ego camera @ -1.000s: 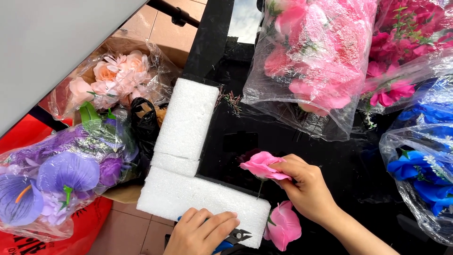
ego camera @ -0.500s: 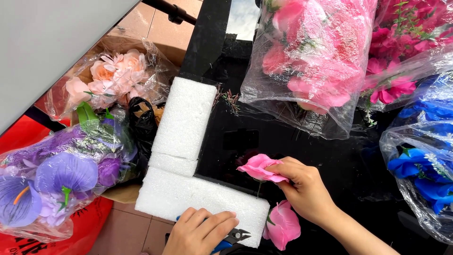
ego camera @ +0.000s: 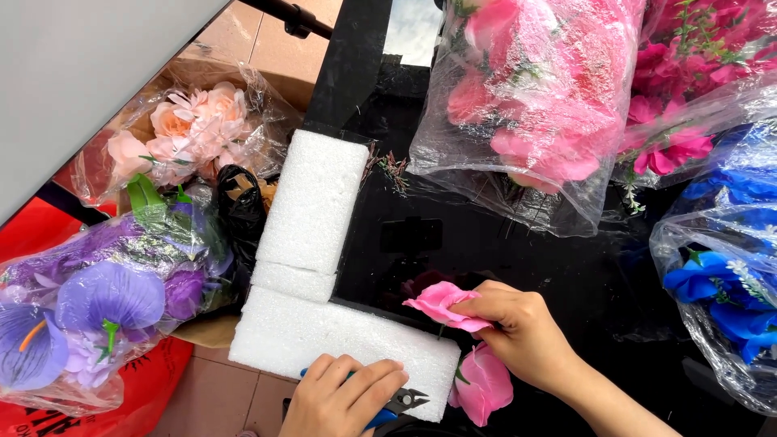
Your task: Trimming the stems of artificial flowers using pliers on a work table
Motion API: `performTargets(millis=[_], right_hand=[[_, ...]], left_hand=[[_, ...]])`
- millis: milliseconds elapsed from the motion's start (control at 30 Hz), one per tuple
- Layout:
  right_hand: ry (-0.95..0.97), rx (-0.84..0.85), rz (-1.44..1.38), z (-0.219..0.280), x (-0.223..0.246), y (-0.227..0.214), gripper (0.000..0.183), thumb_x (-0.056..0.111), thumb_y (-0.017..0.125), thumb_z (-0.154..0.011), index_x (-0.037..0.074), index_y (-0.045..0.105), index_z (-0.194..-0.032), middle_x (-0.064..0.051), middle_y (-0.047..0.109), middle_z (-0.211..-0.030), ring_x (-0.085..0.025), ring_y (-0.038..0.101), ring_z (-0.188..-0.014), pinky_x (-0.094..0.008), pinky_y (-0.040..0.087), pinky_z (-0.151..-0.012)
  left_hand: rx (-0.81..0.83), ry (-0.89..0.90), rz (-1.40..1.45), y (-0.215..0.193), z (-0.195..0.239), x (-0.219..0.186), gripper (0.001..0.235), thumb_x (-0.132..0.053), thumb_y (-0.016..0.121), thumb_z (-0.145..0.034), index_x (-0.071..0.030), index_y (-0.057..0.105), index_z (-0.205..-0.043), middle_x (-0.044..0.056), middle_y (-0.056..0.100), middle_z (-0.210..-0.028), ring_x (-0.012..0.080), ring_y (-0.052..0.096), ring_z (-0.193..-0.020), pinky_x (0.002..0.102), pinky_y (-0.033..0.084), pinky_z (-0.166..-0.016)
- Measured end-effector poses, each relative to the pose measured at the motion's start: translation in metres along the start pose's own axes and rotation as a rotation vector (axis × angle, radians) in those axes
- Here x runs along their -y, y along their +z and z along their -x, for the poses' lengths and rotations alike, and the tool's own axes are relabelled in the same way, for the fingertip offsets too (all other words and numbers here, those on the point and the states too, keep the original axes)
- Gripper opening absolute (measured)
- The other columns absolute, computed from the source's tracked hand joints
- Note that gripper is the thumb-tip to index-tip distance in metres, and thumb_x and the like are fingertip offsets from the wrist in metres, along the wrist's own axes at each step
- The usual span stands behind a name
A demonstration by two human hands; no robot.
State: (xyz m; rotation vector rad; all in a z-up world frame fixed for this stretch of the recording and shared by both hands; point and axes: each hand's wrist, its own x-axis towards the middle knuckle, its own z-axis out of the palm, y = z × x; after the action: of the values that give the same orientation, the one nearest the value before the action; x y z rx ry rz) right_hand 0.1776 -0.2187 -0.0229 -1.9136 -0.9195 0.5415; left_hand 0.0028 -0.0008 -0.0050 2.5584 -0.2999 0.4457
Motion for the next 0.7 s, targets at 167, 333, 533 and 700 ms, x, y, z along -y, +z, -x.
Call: performTargets(millis=[167, 333, 533, 700], right_hand=[[-0.033, -0.002, -0.021, 0.001, -0.001, 0.003, 0.018, -0.005, 0.069, -0.085, 0.007, 0.077, -0.095, 0.0, 0.079, -0.08, -0.019, 0.068, -0.072, -0.03, 0.055, -0.069], [-0.016, 0.033, -0.079, 0.005, -0.004, 0.007, 0.034, -0.014, 0.065, -0.077, 0.01, 0.079, -0.096, -0.002, 0.079, -0.083, -0.02, 0.072, -0.076, -0.029, 0.058, -0.068], [-0.03, 0.107, -0.11, 0.004, 0.004, 0.0, 0.039, -0.015, 0.061, -0.078, 0.01, 0.078, -0.103, -0.005, 0.08, -0.093, -0.023, 0.073, -0.085, -0.031, 0.058, -0.073], [0.011, 0.123, -0.08, 0.0, 0.03, -0.031, 0.046, -0.004, 0.057, -0.091, 0.015, 0.069, -0.131, -0.016, 0.056, -0.15, -0.029, 0.056, -0.14, -0.041, 0.043, -0.113]], left_hand=[[0.012, 0.005, 0.005, 0.001, 0.002, 0.001, 0.048, -0.044, 0.033, -0.111, -0.017, 0.072, -0.107, -0.004, 0.074, -0.108, 0.0162, 0.057, -0.069, 0.033, 0.043, -0.061], [0.028, -0.004, 0.009, 0.003, 0.006, 0.002, 0.039, -0.033, 0.037, -0.106, -0.018, 0.073, -0.109, -0.004, 0.073, -0.109, 0.0163, 0.057, -0.07, 0.034, 0.044, -0.061], [0.02, -0.012, 0.026, 0.001, 0.003, 0.001, 0.036, -0.031, 0.04, -0.105, -0.016, 0.072, -0.11, -0.003, 0.074, -0.108, 0.0165, 0.057, -0.07, 0.034, 0.044, -0.061], [-0.001, -0.012, 0.036, -0.004, -0.002, 0.0, 0.039, -0.04, 0.043, -0.108, -0.015, 0.072, -0.109, -0.003, 0.074, -0.106, 0.0149, 0.057, -0.069, 0.032, 0.042, -0.06]])
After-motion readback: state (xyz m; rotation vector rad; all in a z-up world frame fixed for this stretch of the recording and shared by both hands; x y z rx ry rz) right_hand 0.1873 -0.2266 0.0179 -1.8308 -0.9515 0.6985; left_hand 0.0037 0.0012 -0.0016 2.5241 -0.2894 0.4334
